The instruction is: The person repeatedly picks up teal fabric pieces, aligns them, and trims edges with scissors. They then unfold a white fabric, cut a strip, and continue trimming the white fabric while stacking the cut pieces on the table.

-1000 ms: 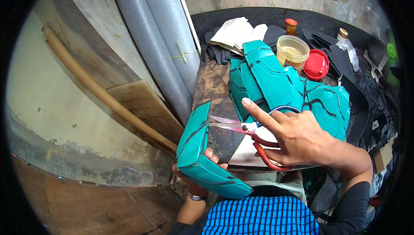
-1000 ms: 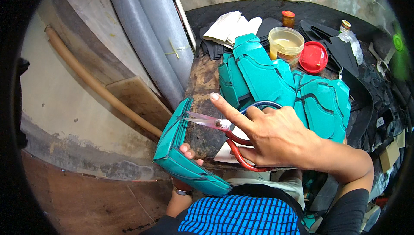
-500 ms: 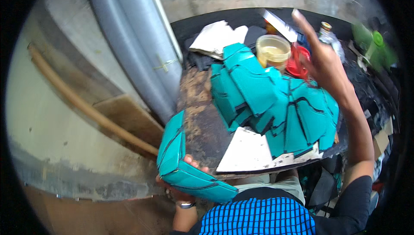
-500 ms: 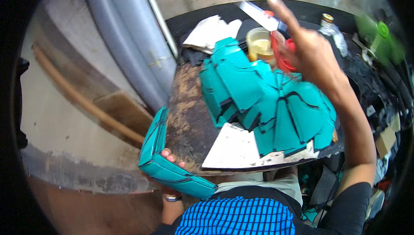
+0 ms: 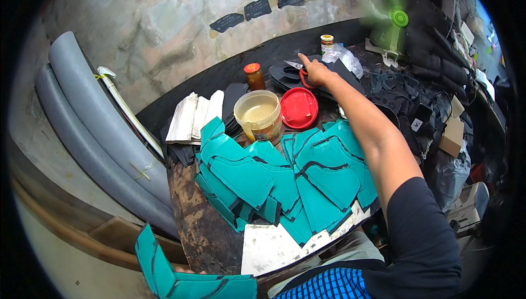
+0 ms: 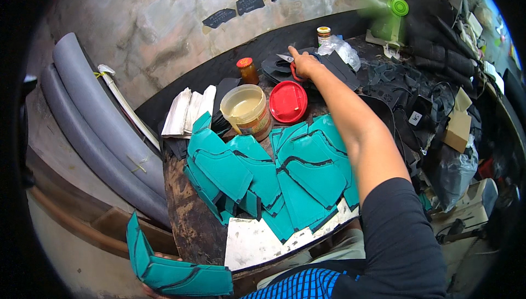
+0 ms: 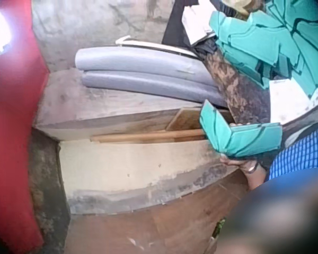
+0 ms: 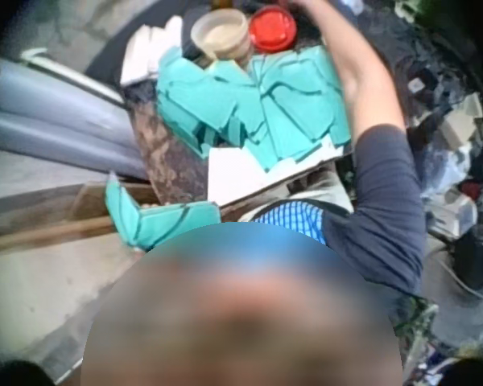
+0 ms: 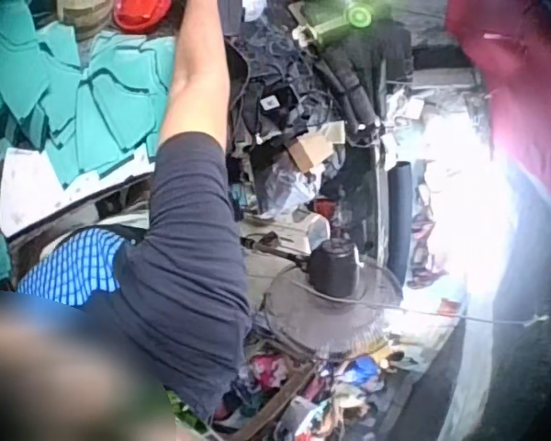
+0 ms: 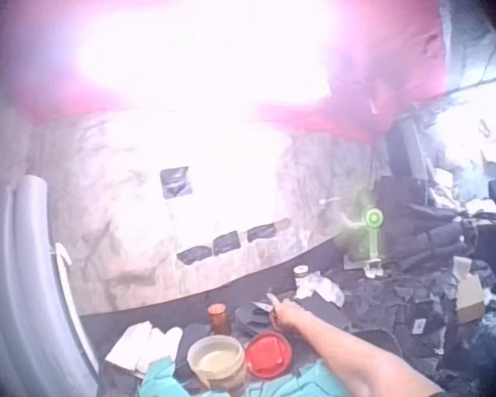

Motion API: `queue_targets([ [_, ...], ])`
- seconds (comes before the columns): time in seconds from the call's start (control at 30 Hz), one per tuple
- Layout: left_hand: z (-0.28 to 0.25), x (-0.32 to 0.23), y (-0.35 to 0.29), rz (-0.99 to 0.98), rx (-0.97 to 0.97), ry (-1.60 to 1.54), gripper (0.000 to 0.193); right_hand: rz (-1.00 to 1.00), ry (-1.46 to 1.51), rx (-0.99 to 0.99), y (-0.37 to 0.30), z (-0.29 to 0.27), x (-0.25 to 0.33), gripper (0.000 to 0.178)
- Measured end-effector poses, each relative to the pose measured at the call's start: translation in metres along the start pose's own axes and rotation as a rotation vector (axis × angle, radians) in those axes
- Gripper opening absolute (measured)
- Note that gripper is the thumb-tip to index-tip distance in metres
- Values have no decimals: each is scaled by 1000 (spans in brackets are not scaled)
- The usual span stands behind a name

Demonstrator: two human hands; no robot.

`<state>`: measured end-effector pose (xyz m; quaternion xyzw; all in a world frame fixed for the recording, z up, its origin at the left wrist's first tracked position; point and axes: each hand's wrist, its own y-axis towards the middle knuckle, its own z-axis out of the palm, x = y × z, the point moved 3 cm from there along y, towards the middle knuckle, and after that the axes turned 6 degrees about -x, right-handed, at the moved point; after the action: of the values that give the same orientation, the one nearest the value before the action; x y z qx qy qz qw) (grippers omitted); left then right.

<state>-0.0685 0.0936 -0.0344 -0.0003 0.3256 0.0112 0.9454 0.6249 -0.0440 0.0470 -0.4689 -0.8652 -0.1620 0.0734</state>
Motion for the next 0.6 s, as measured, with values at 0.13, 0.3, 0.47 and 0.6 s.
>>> queue_targets([
  [0.13,26,7,-24,-202,97,159,73,-17,-12,66,4,1,3,89],
  [0.3,49,10,-52,-253,208,213,68,-471,316,-145,-61,-56,97,64],
  [0.47,71,2,-68,69,240,508,71,-904,798,-117,-263,-90,208,41],
  [0.6,79,-15,-79,-123,244,326,70,-792,447,-526,-272,-95,220,36],
])
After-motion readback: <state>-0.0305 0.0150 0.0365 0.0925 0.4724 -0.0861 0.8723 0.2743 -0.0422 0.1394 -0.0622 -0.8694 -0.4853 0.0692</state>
